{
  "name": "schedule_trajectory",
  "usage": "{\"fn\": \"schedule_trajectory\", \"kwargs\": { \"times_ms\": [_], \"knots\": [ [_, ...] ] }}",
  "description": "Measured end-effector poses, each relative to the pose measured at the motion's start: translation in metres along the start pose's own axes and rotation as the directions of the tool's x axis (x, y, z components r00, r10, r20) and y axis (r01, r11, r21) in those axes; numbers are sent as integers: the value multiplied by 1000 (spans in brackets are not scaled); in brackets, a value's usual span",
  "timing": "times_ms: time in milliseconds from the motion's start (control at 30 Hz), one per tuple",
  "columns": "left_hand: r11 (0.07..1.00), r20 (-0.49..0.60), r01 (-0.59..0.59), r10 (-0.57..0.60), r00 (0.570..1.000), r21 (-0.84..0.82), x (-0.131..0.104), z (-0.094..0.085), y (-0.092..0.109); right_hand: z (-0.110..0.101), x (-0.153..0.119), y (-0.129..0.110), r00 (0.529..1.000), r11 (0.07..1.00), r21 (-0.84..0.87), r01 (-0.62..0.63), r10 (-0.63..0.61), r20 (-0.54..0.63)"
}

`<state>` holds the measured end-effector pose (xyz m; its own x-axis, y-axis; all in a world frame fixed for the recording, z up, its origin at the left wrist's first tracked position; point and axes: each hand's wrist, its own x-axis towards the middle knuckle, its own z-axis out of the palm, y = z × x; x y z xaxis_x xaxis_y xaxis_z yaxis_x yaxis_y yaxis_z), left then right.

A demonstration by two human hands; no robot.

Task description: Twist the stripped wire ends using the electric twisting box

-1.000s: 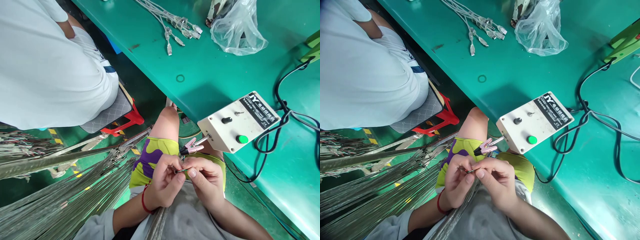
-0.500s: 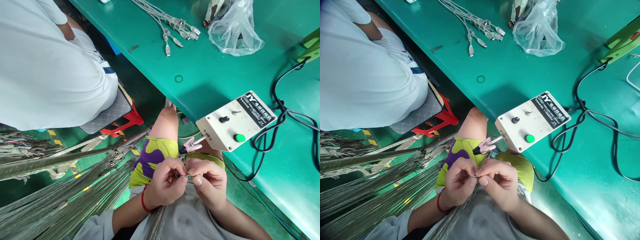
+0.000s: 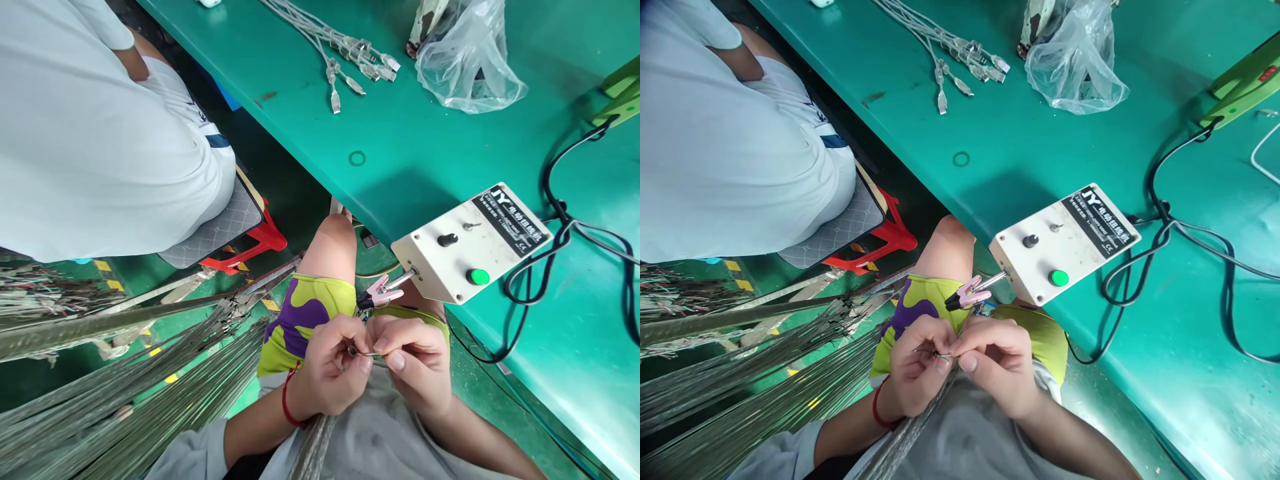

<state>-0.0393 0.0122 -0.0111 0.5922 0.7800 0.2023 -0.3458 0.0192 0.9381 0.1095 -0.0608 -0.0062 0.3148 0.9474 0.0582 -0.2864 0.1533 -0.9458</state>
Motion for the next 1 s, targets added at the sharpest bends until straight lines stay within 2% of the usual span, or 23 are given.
{"fn": "schedule_trajectory", "kwargs": {
  "times_ms": [233,433,533,633,700,767,833,933,1000],
  "knots": [
    [999,51,-34,33,998,16,7,-3,3,6,12,-13,997,992,103,-74,71,31],
    [991,47,-96,92,995,90,12,-3,4,5,21,-30,991,989,77,-124,120,51],
    [980,0,-116,118,993,163,9,-2,2,3,23,-44,998,990,-140,-6,16,67],
    [980,-55,-100,111,992,173,7,-1,1,5,22,-56,972,881,-414,230,-187,141],
    [985,-90,-101,114,989,142,5,0,1,8,20,-57,954,844,-446,297,-246,171],
    [987,-124,-100,115,986,123,5,1,1,11,18,-55,964,860,-434,268,-237,125],
    [988,-152,-94,112,982,125,4,2,1,13,17,-50,981,882,-435,181,-194,15],
    [988,-167,-90,111,980,129,3,2,2,14,18,-46,989,900,-435,23,-86,-124],
    [988,-160,-86,106,981,127,3,2,2,14,20,-44,988,916,-398,-58,-6,-157]
  ]
}}
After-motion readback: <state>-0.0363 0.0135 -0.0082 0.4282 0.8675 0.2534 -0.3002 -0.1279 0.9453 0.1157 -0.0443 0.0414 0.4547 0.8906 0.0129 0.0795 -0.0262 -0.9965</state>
